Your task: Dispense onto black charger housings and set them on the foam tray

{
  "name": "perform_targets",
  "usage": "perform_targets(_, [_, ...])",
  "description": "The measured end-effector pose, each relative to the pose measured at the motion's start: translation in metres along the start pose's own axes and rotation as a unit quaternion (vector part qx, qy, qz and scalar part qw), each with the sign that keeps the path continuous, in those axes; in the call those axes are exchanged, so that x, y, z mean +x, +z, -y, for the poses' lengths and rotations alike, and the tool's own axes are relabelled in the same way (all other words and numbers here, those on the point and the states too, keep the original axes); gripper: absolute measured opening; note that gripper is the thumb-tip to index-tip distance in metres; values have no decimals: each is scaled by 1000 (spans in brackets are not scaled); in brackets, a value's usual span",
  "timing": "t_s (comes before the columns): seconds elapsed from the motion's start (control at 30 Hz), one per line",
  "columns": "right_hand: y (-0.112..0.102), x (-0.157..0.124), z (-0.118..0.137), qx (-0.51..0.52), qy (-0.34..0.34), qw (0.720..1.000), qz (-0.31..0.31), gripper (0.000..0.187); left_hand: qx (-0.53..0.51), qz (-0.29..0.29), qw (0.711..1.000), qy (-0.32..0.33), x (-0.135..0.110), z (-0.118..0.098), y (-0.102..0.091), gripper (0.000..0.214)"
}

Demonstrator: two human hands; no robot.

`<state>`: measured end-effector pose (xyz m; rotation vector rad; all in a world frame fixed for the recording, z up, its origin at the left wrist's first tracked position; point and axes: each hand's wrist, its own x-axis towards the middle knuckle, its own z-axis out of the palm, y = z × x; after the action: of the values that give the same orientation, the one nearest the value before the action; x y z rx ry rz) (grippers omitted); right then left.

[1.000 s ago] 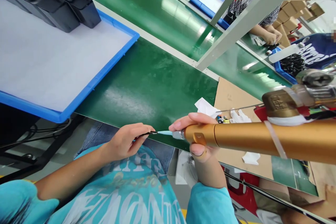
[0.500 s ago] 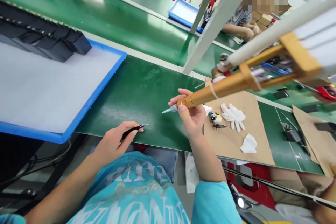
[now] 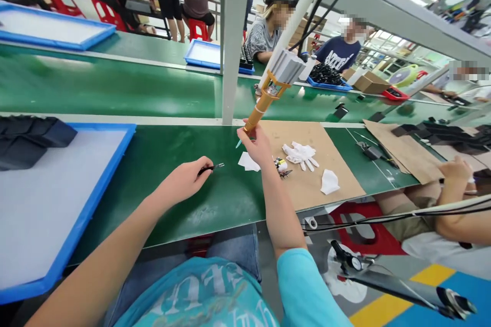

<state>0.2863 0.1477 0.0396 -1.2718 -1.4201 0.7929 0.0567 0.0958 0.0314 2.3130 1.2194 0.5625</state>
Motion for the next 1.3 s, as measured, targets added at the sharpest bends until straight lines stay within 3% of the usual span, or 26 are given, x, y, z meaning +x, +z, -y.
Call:
perform_targets(0.13, [0,4,-4,-51,11,998,-20,51,-32,-12,999,-5,24,12,12,16])
perform_targets(0.23, [-1,3,3,-86,20,996,-2,51,-31,-23,999,-26,22,25,22,20])
perform_targets(0.33, [-20,-6,7,-167,5,986,19,56,-19,-25,998,-46,18,35,27,25])
perform_targets(0.4, [-49,-23,3,-237,11,971,-15,56,-10,-23,999,-44,16,36,29,26])
perform_targets(0.6, [-170,-104,-42,-317,156,895,-272,40,9,4,1000,-4,11,19,31,27])
perform_targets(0.67, [-197,-126,-58,-303,181,877,-326,30,20,9,1000,4,9,14,30,27])
perform_targets(0.73, [-209,-138,-69,-270,191,872,-361,23,25,9,1000,10,7,10,28,26])
perform_targets(0.83, [-208,-141,-76,-182,188,884,-386,34,24,11,999,18,6,8,27,26])
perform_targets(0.93, [-192,-134,-67,-64,176,912,-365,46,24,9,999,20,6,9,27,25])
perform_targets(1.1, [-147,-127,-39,100,173,948,-249,44,29,5,999,27,6,10,27,24])
perform_targets(1.3, [-103,-128,-22,205,210,946,-134,37,35,4,999,41,6,8,27,22])
